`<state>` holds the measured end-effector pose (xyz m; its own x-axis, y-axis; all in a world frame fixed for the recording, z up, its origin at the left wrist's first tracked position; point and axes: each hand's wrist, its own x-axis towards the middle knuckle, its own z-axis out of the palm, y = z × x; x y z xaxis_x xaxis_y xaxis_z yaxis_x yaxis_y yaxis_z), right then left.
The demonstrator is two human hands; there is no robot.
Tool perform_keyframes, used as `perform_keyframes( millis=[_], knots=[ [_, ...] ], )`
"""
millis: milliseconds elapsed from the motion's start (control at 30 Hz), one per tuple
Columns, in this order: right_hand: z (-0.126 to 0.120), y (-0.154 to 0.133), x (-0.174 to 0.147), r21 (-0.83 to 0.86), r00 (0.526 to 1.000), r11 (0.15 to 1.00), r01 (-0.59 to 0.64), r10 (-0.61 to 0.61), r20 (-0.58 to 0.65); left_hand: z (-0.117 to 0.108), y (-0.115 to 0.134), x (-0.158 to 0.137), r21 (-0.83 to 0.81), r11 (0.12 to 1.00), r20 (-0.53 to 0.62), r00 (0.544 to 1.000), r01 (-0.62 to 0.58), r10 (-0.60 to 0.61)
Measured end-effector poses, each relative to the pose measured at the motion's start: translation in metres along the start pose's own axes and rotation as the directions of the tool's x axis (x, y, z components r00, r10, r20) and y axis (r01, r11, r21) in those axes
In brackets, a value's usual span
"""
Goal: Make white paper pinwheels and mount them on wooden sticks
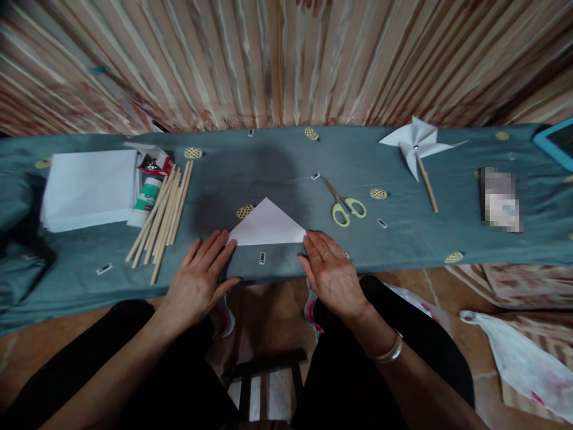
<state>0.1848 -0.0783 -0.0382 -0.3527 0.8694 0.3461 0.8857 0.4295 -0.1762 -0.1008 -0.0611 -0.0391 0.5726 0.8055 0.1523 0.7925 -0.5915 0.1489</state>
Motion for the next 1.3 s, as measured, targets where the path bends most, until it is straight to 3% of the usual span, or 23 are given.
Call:
perform_keyframes(
  millis=[200, 367, 500, 767, 933, 1067, 1167, 1300],
  knots=[
    [-0.009, 0.012, -0.002, 0.011, 0.994, 0.994, -0.107, 0.107, -0.019, -0.005, -0.011, -0.016, 0.006, 0.999, -0.073, 0.997, 0.034, -0.033],
    [-0.012, 0.018, 0.007, 0.115, 0.980, 0.976, -0.187, 0.193, -0.042, -0.008, -0.017, -0.018, -0.024, 0.999, -0.146, 0.988, 0.049, -0.052],
    [-0.008, 0.018, 0.023, 0.256, 0.960, 0.930, -0.265, 0.278, -0.017, -0.013, -0.019, -0.009, -0.151, 0.981, -0.187, 0.971, 0.120, -0.147],
    [0.001, -0.001, 0.053, 0.454, 0.913, 0.797, -0.400, 0.392, 0.117, -0.013, -0.013, 0.014, -0.441, 0.870, -0.145, 0.938, 0.223, -0.314],
    [0.000, -0.006, 0.064, 0.567, 0.964, 0.788, -0.241, 0.261, 0.047, -0.018, -0.019, 0.022, -0.689, 0.636, -0.049, 0.854, 0.347, -0.518],
    [0.000, -0.003, 0.074, 0.640, 0.968, 0.749, -0.170, 0.249, -0.035, -0.020, -0.025, 0.029, -0.842, 0.432, 0.002, 0.802, 0.324, -0.597],
    [0.000, 0.000, 0.083, 0.712, 0.964, 0.680, -0.173, 0.265, -0.018, -0.025, -0.022, 0.034, -0.918, 0.249, 0.110, 0.804, 0.307, -0.585],
    [0.003, 0.001, 0.092, 0.788, 0.955, 0.593, -0.167, 0.296, -0.021, -0.036, -0.013, 0.037, -0.954, 0.013, 0.258, 0.847, 0.298, -0.465]
  ],
)
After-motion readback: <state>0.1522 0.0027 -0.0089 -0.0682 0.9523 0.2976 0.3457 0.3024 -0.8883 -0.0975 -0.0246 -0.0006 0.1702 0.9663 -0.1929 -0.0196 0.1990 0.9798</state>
